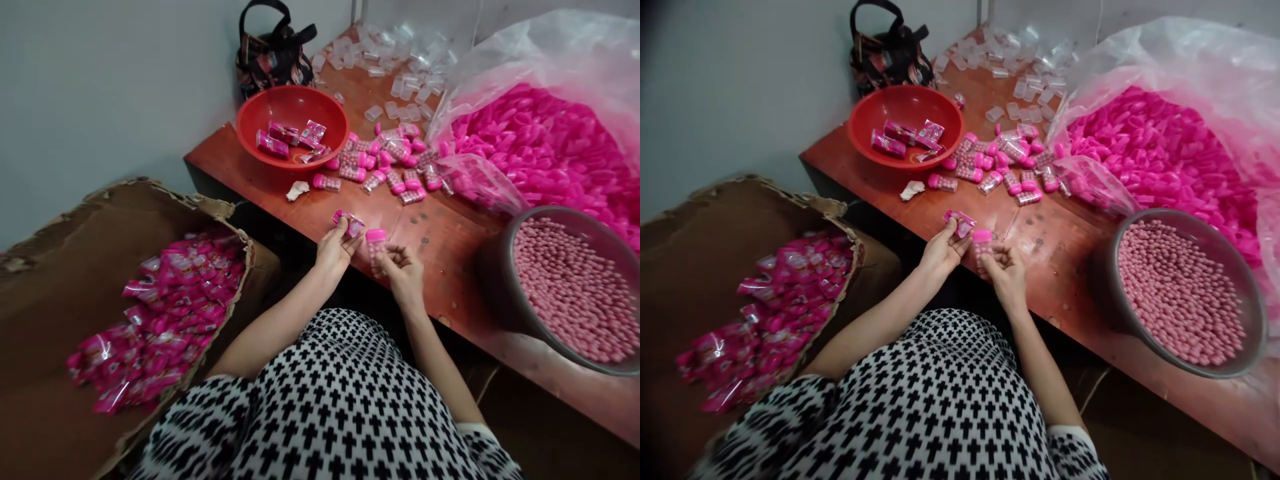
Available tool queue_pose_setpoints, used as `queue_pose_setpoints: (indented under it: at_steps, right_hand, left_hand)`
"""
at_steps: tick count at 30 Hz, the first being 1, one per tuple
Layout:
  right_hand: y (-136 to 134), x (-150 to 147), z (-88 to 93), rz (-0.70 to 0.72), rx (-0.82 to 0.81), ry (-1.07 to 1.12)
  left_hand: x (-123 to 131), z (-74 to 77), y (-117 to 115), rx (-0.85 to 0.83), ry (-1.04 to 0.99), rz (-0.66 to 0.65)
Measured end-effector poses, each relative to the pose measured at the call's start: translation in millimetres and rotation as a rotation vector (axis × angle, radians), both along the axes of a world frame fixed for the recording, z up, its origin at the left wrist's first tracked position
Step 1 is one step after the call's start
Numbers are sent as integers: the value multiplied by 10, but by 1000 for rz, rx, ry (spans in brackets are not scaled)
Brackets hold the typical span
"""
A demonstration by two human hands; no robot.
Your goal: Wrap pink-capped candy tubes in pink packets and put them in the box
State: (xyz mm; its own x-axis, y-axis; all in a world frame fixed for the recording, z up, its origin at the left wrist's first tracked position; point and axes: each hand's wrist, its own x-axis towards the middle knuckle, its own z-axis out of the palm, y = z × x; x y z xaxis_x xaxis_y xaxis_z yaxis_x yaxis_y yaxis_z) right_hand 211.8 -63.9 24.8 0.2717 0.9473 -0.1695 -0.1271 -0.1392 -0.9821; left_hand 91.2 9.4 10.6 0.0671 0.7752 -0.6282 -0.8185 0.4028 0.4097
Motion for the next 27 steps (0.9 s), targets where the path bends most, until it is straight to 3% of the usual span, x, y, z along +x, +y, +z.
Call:
queue_pose_setpoints:
  at_steps: [4, 9, 16, 22, 27]
  right_hand:
    - [-66, -197, -51, -49, 18, -26]
    - [-33, -187, -118, -38, 36, -71]
    - [-23, -176, -138, -35, 25, 21]
    - [-41, -169, -158, -88, 85, -60]
    - [-15, -124, -144, -39, 17, 110]
  left_hand:
    - [57, -4, -24, 41, -33, 17]
    - [80, 32, -63, 113, -15, -24]
    - [44, 110, -79, 300, 81, -241]
    - [63, 100, -97, 321, 170, -375]
    - [23, 136, -82, 324, 201, -462]
